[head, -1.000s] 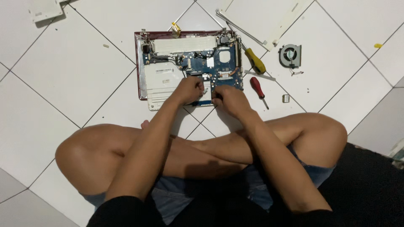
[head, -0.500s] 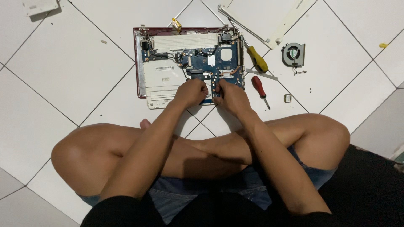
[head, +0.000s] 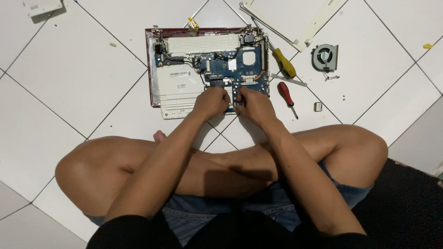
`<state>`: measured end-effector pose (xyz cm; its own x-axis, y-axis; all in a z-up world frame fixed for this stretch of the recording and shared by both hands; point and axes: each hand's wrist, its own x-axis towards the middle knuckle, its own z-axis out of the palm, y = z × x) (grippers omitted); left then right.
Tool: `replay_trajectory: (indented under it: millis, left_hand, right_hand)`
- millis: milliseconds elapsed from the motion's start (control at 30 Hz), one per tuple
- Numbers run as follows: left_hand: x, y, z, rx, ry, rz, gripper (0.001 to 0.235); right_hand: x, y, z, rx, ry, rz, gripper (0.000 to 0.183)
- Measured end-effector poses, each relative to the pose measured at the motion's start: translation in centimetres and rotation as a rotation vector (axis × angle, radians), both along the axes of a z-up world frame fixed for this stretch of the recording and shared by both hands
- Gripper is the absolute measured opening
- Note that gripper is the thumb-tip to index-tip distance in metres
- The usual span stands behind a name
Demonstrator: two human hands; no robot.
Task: The person sits on the floor and works on a disassembled laptop. They manipulate the motherboard, remove a cooling fan, and handle various internal components and screws. The person also picks up a screwdriver and places the laptop casing back onto the motherboard.
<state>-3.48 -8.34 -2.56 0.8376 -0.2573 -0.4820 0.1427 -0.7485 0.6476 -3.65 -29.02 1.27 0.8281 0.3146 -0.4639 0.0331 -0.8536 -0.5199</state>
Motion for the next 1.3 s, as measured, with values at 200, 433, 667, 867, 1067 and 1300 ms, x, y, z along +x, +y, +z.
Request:
replay_trajectory:
  millis: [200,433,667,867,1067,1300]
  left_hand:
    - [-0.4,-0.4,-0.8,-0.001,-0.026,0.051,0.010]
    - [-0.8,-0.9,-0.6,0.044,-0.007,0.084,0.014]
    - [-1.0,-1.0,0.5,0.023,-0.035,0.121,0.016]
    - [-1.1,-1.0,0.4,0.005,-0.085,0.134,0.015]
    - [-1.4,-1.2,0.4,0.026,-0.084,0.145,0.019]
    - [-2.0,-1.2,-0.8,-0.031,-0.106,0.182,0.021]
  right_hand:
    - [-0.1,-0.1,-0.7,0.019,-0.024,0.001,0.027]
    - [0.0,-0.3,-1.2,0.030,-0.038,0.006,0.028]
    - [0.0,-0.2,-1.0,0.020,-0.040,0.012,0.030]
    - [0.0,-0.3,-0.8,0.028,-0.041,0.026,0.027]
    - [0.1,-0.2,-0.8,0.030,-0.034,0.011,0.027]
    - [0.3,-0.2,-1.2,0.015,-0.021,0.021,0.029]
